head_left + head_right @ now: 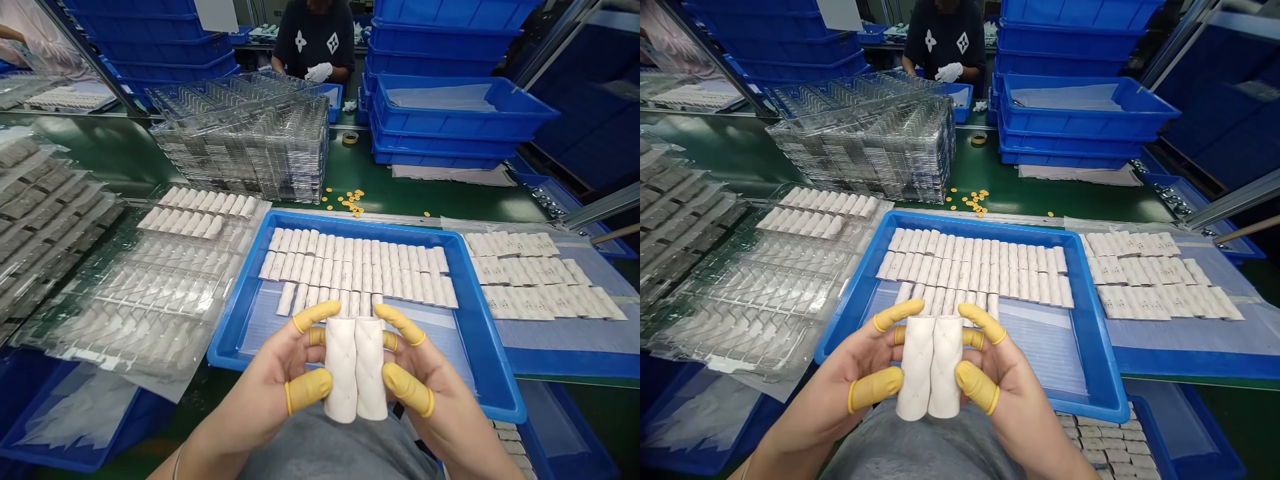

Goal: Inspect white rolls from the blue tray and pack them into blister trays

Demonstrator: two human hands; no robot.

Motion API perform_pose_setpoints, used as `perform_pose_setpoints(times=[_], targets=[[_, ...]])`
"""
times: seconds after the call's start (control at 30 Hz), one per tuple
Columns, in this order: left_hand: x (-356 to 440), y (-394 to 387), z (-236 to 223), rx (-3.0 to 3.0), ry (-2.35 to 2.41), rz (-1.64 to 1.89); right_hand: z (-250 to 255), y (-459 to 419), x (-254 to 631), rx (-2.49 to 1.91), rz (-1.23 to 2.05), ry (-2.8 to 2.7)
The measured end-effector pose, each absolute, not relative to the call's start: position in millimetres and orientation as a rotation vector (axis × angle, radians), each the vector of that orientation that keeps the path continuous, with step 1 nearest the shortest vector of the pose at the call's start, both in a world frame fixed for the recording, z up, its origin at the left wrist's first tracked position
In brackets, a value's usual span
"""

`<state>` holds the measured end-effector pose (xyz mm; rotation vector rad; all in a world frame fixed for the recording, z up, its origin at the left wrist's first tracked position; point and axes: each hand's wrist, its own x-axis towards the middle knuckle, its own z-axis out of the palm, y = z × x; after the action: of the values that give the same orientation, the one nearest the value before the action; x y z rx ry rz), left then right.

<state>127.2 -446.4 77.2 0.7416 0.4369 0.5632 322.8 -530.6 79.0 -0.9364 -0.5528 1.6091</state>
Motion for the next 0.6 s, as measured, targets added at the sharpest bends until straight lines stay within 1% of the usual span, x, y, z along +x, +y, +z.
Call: perform_pose_setpoints(times=[0.6], targets=[[130.2,-447.9,76.4,0.763,0.495,0.548,83.1,-531.7,319.7,-1.076,1.585,-0.469]])
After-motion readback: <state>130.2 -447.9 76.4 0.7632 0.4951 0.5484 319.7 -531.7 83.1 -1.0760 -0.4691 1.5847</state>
